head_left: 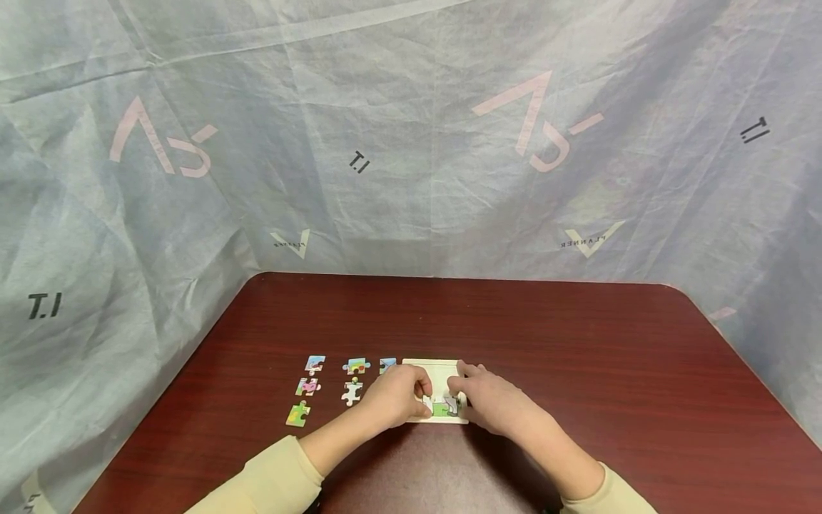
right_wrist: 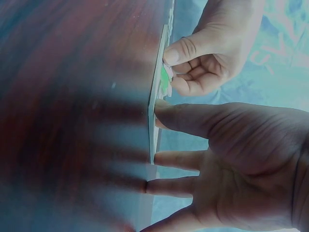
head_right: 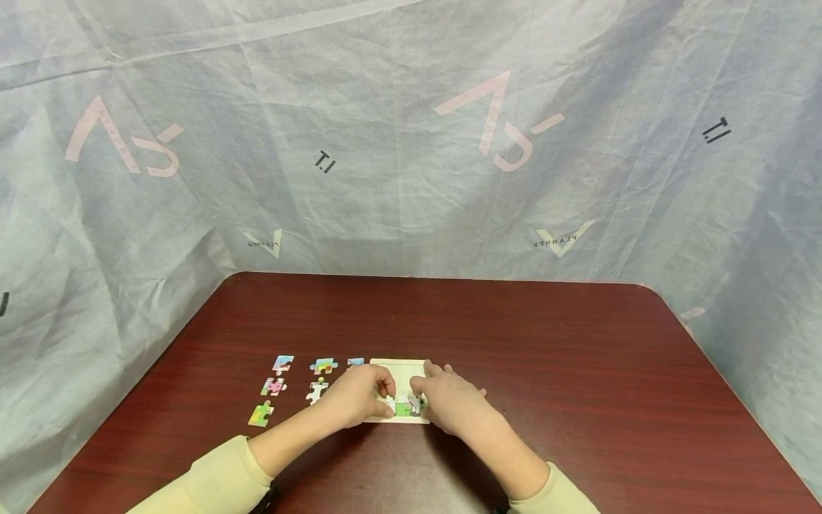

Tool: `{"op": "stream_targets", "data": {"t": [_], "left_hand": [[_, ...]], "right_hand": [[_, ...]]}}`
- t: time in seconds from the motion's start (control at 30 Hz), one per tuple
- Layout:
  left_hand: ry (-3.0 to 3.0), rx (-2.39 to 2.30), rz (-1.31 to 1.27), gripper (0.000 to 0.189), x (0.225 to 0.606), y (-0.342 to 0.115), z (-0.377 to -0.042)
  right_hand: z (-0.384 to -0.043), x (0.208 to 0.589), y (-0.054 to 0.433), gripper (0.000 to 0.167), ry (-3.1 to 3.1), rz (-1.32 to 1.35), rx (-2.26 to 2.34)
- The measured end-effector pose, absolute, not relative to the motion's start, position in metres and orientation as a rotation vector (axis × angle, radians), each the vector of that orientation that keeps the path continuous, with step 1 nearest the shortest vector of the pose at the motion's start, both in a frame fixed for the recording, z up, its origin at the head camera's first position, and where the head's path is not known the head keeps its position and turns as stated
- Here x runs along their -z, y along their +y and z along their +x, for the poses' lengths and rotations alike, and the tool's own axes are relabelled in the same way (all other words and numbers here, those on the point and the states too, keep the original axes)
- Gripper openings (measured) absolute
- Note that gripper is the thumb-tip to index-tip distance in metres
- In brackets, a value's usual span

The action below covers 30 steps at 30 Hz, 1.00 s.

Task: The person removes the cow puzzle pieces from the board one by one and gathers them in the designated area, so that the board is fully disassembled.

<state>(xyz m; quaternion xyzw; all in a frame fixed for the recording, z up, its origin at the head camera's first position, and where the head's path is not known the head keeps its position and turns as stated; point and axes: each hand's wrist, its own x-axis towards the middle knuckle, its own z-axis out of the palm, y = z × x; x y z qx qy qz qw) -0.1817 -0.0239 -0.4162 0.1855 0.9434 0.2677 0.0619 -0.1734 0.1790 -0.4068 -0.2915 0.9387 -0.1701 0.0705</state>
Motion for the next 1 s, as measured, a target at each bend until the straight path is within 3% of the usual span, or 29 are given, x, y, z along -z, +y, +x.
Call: {"op": "stream_targets", "data": {"t": [1.0], "left_hand": [[2.815, -1.043, 0.611, 0.017, 0.4165, -0.0269, -0.1833]], "right_hand": [[-0.1745, 0.4089, 0.1801, 0.025, 2.827, -0.943, 0.537]]}}
